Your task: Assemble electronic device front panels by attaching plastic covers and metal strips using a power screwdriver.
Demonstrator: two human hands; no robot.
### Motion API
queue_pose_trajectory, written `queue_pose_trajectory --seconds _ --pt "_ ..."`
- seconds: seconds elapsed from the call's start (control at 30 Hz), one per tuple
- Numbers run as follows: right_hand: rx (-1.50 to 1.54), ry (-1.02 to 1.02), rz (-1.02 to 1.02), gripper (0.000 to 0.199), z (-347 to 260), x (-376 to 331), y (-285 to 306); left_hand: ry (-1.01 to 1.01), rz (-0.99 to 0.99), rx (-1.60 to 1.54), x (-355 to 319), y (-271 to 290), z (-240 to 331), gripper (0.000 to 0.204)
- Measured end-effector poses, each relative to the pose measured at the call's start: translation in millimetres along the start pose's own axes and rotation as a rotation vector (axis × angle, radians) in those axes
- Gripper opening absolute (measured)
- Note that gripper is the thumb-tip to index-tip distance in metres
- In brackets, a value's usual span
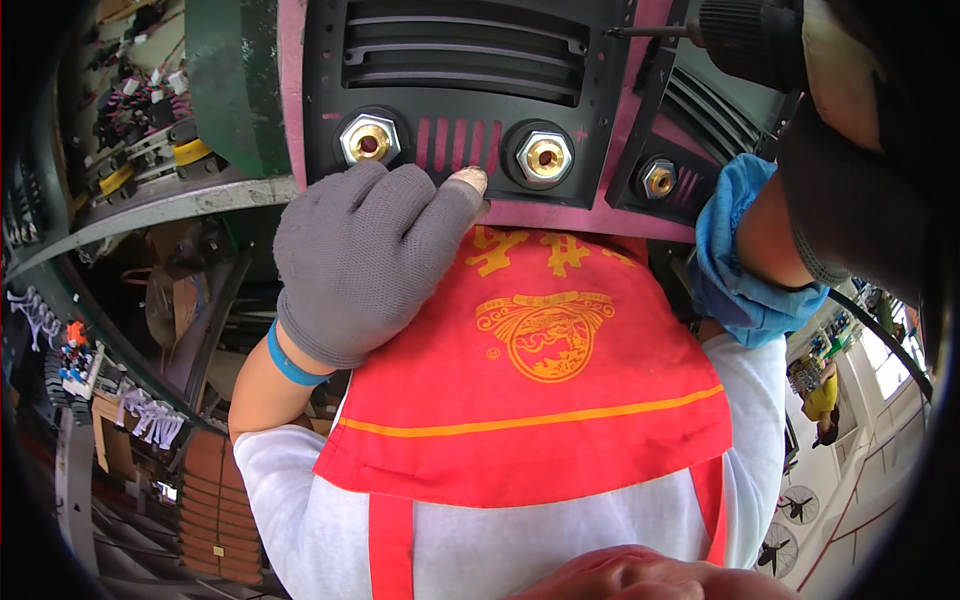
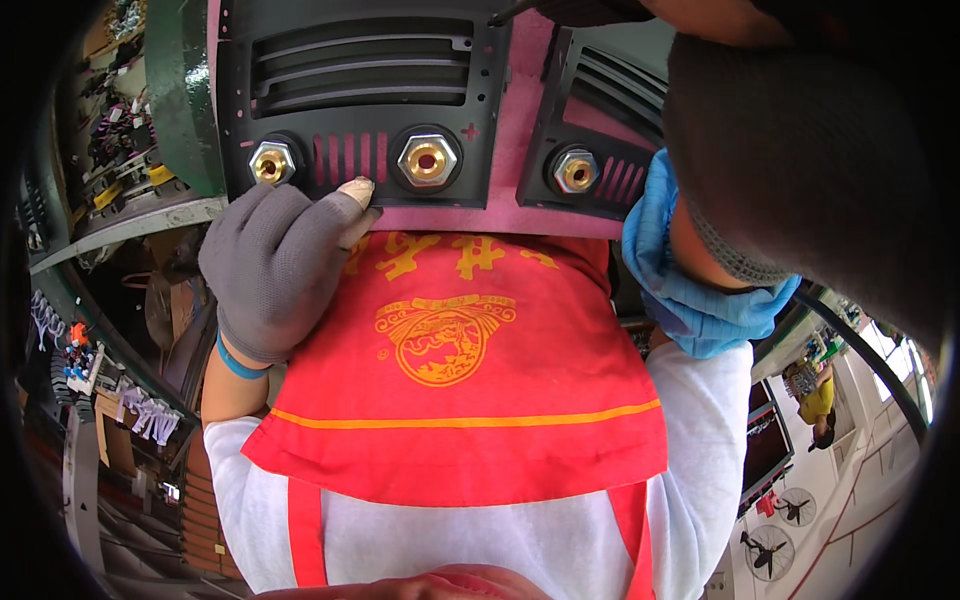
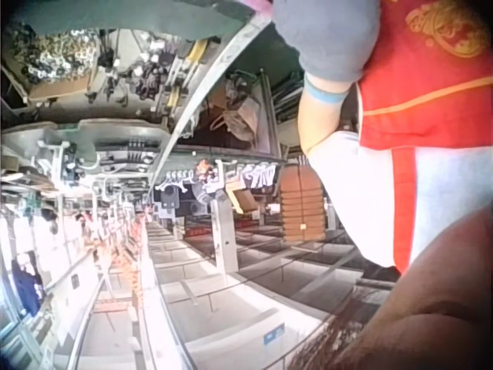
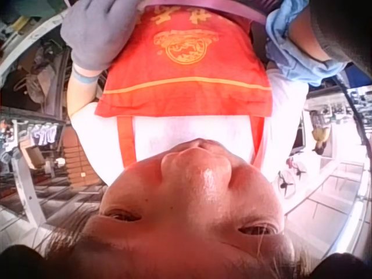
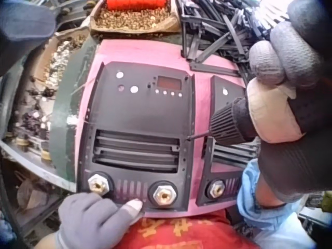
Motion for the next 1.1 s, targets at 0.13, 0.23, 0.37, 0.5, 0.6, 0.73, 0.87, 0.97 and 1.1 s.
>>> queue_pose_trajectory --seconds 0.13,0.23,0.37,0.5,0.6,0.73,0.87,0.97,1.1 --pt "0.001 -0.004 0.010 0.060 -1 -3 -4 0.007 0.014 -0.007 1 2 1 0.030" --pt "0.002 -0.002 0.005 0.060 11 16 -17 0.015 -0.058 0.023 1 1 0 0.028" --pt "-0.004 -0.017 -0.017 0.060 20 25 -12 0.023 -0.073 -0.069 22 10 -8 0.024" --pt "-0.004 -0.035 -0.043 0.060 10 14 23 -0.099 -0.123 0.156 68 -6 -52 0.025" --pt "0.016 -0.042 -0.064 0.059 19 42 -8 -0.038 -0.032 0.238 81 -7 -55 0.035" --pt "0.011 -0.064 -0.042 0.059 25 46 -13 -0.026 0.018 0.286 85 -7 -50 0.039" --pt "0.018 -0.061 -0.045 0.059 37 67 -40 -0.006 0.008 0.285 86 -6 -49 0.038" --pt "0.016 -0.055 -0.055 0.059 24 57 -22 -0.021 -0.005 0.243 86 -5 -51 0.037" --pt "-0.005 -0.033 -0.061 0.059 17 72 -46 0.066 0.064 -0.177 92 8 -53 0.027"
Point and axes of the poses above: each hand's wrist, its own x-axis towards the middle knuckle, its own y-axis out of the back of the hand, z = x × y, the point moved 8 cm from there along x, towards the middle knuckle, and after that the axes turned 2 degrees about y, right-handed, at the moved point
